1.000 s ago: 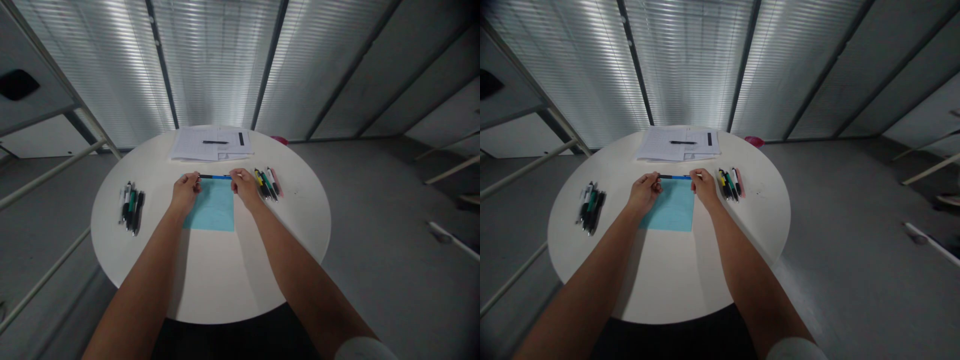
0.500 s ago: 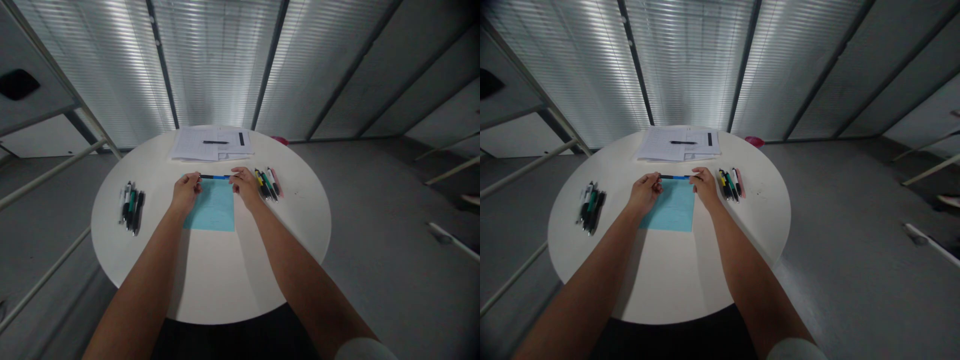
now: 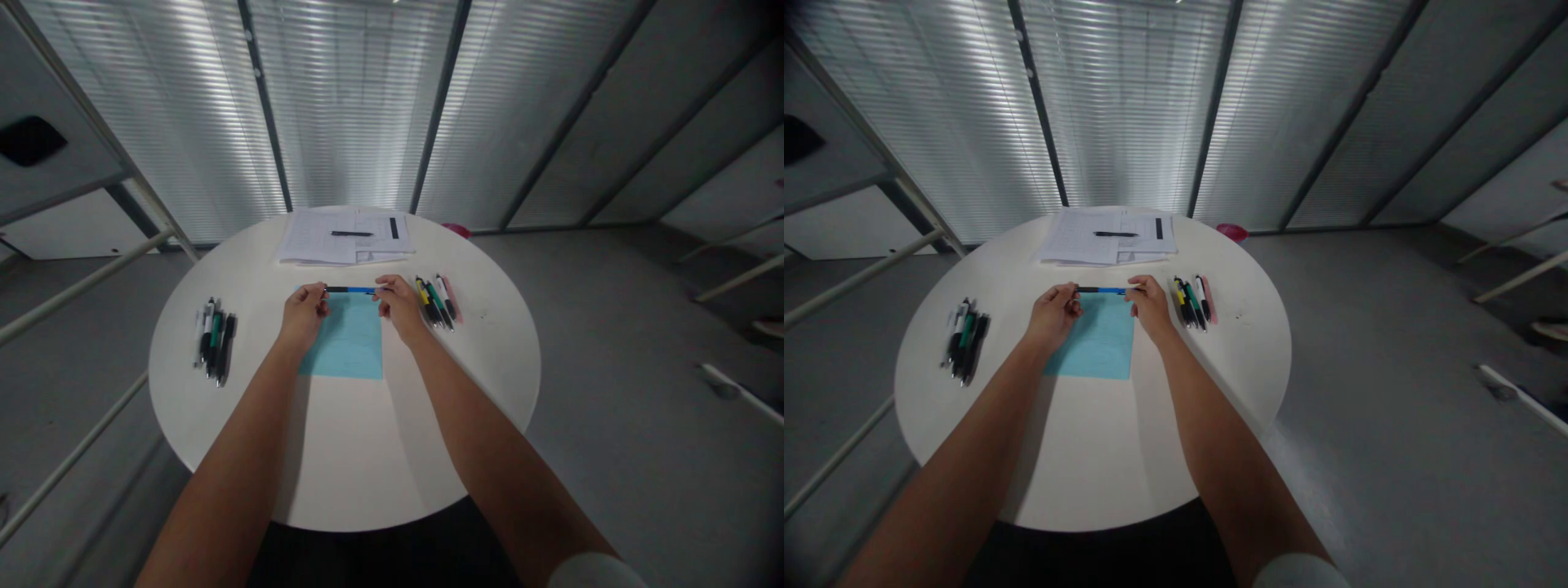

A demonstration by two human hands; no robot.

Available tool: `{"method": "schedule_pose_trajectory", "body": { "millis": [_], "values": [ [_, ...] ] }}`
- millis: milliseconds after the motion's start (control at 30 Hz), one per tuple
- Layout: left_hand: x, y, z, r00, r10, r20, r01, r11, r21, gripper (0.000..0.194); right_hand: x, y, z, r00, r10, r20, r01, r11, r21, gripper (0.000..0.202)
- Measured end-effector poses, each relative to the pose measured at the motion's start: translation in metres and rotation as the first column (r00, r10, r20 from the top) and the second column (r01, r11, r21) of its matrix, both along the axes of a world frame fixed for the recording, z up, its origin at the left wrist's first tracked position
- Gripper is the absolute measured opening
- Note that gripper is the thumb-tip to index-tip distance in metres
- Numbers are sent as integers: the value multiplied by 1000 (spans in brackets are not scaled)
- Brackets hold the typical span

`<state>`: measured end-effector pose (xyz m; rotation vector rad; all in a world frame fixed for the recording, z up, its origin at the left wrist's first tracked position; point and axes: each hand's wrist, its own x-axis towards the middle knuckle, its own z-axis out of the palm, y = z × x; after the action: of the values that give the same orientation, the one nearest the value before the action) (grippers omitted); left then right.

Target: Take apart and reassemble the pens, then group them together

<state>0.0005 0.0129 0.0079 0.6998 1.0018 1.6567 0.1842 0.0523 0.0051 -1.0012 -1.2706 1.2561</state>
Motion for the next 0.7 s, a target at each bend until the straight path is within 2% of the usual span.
{"method": "schedule_pose_trajectory", "body": {
  "millis": [167, 333, 500, 700],
  "values": [
    [0, -1, 2, 1000, -8, 10, 8, 1000, -12, 22, -2, 0, -1, 994, -32, 103, 28, 999, 42, 28],
    [0, -2, 1, 1000, -3, 3, 3, 1000, -16, 22, 0, 1, -3, 999, -12, -35, 14, 999, 51, 25],
    [0, -1, 2, 1000, 7, 7, -7, 1000, -30, 24, 1, 0, 0, 998, -28, -51, 28, 1000, -4, 16],
    [0, -2, 5, 998, 32, 47, -29, 998, -52, 21, 3, 2, 1, 986, -78, -144, 71, 996, -53, 18]
  ]
}}
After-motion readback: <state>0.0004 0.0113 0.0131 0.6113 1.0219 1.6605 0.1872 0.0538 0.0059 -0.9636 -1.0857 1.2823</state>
